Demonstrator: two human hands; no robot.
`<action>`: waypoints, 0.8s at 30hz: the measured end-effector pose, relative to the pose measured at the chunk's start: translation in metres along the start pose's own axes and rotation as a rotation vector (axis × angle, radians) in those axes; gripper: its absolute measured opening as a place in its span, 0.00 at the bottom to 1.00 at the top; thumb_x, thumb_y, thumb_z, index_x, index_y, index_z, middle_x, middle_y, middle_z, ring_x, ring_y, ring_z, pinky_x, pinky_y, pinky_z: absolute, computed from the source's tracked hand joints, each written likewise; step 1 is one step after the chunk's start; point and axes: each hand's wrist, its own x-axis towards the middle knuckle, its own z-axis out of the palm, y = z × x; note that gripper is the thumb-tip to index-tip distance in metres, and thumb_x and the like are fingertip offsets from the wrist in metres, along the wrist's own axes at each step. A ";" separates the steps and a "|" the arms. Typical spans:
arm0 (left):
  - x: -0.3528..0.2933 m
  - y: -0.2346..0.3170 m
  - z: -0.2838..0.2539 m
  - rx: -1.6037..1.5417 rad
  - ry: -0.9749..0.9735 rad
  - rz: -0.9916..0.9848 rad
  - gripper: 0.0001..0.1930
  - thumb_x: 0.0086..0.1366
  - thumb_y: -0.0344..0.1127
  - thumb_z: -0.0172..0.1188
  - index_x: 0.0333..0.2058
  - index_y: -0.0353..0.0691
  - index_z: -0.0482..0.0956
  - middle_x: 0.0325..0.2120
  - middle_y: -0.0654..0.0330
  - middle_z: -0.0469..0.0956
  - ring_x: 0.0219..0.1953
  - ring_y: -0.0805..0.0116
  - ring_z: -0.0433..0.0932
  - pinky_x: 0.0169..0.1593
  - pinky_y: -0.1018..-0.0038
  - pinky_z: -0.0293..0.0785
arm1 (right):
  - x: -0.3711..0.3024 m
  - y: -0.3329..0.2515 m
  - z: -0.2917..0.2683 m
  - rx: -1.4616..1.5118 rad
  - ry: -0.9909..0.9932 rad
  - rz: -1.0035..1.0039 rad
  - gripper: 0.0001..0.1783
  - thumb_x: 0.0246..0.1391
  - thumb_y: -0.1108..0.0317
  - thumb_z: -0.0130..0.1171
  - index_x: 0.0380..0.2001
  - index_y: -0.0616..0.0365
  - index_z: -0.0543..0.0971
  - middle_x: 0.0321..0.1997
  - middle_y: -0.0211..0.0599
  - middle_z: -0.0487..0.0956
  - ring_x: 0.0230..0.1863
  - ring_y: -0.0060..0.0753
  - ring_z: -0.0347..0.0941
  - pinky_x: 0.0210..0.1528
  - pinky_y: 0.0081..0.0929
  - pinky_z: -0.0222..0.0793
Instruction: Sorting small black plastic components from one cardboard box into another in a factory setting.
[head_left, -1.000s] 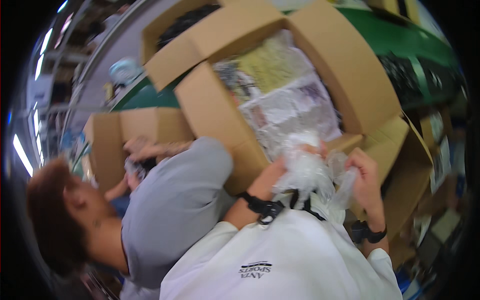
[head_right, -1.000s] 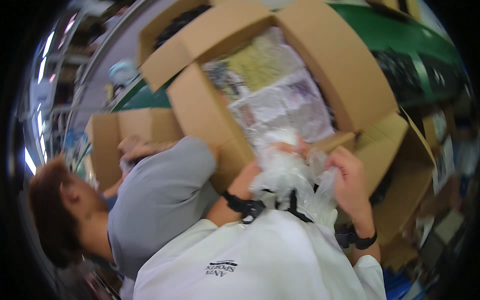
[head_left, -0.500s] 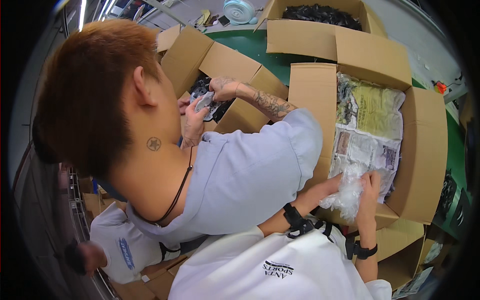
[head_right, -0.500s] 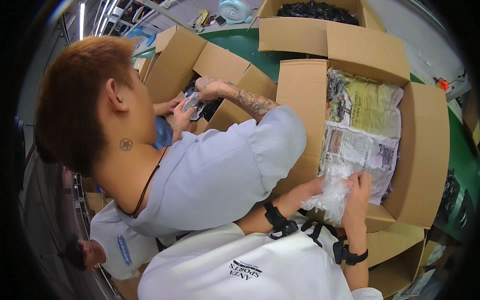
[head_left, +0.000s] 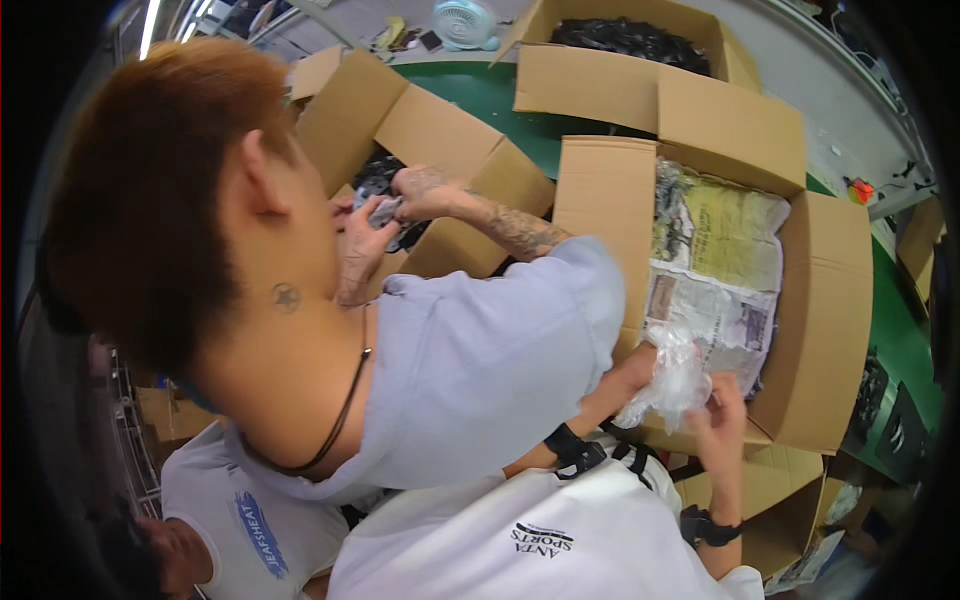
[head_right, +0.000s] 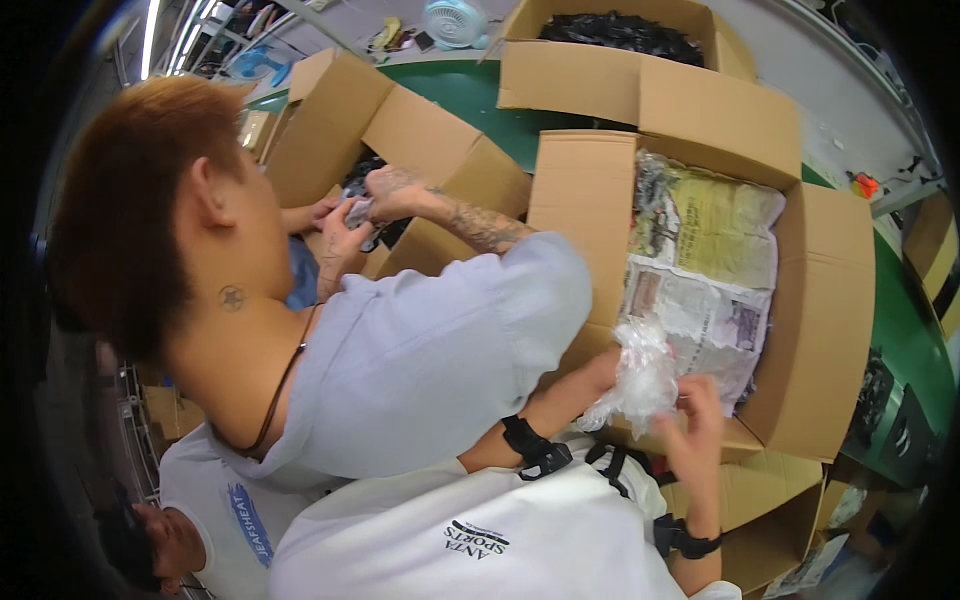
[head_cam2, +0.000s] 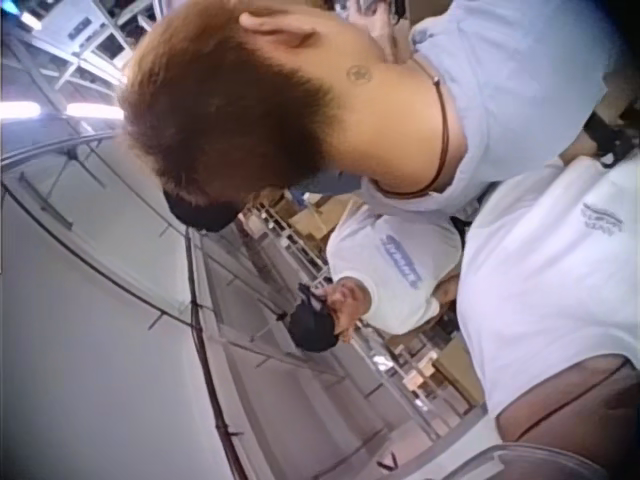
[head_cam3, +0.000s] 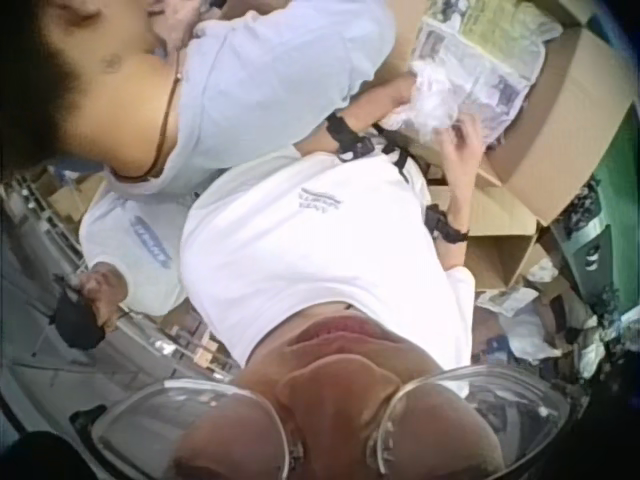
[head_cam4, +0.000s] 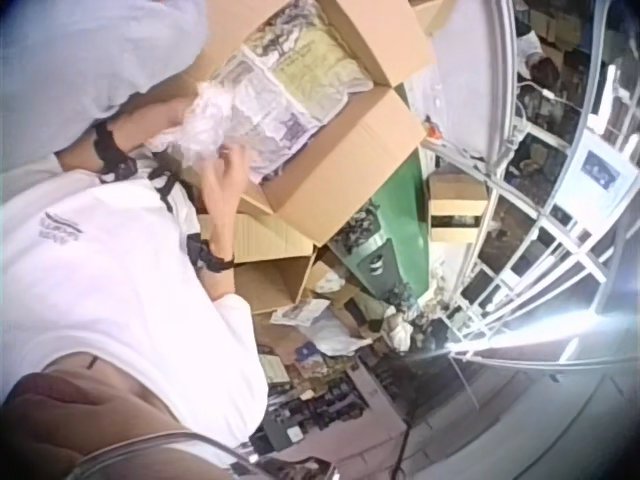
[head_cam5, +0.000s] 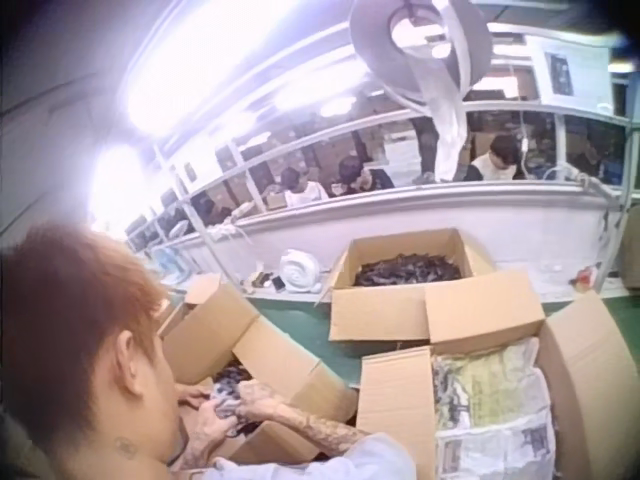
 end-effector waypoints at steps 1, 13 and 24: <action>0.003 -0.011 0.000 0.027 0.026 -0.028 0.22 0.62 0.38 0.63 0.53 0.38 0.70 0.42 0.63 0.75 0.43 0.70 0.75 0.47 0.70 0.74 | -0.004 -0.004 0.004 -0.022 0.017 0.021 0.15 0.47 0.77 0.60 0.41 0.63 0.76 0.35 0.34 0.72 0.41 0.31 0.71 0.42 0.27 0.69; -0.039 -0.047 -0.071 0.582 0.337 -0.266 0.18 0.63 0.32 0.60 0.51 0.38 0.72 0.42 0.62 0.75 0.44 0.71 0.74 0.49 0.69 0.74 | 0.065 0.045 -0.026 -0.004 -0.193 -0.022 0.10 0.50 0.71 0.62 0.36 0.63 0.81 0.39 0.37 0.77 0.39 0.30 0.75 0.38 0.26 0.71; -0.068 0.007 -0.024 -0.277 0.180 -0.351 0.13 0.64 0.33 0.59 0.46 0.38 0.73 0.34 0.64 0.75 0.31 0.70 0.76 0.34 0.72 0.75 | 0.321 0.158 0.008 -0.472 0.402 -0.021 0.31 0.50 0.49 0.66 0.48 0.62 0.75 0.46 0.59 0.76 0.49 0.59 0.75 0.48 0.47 0.73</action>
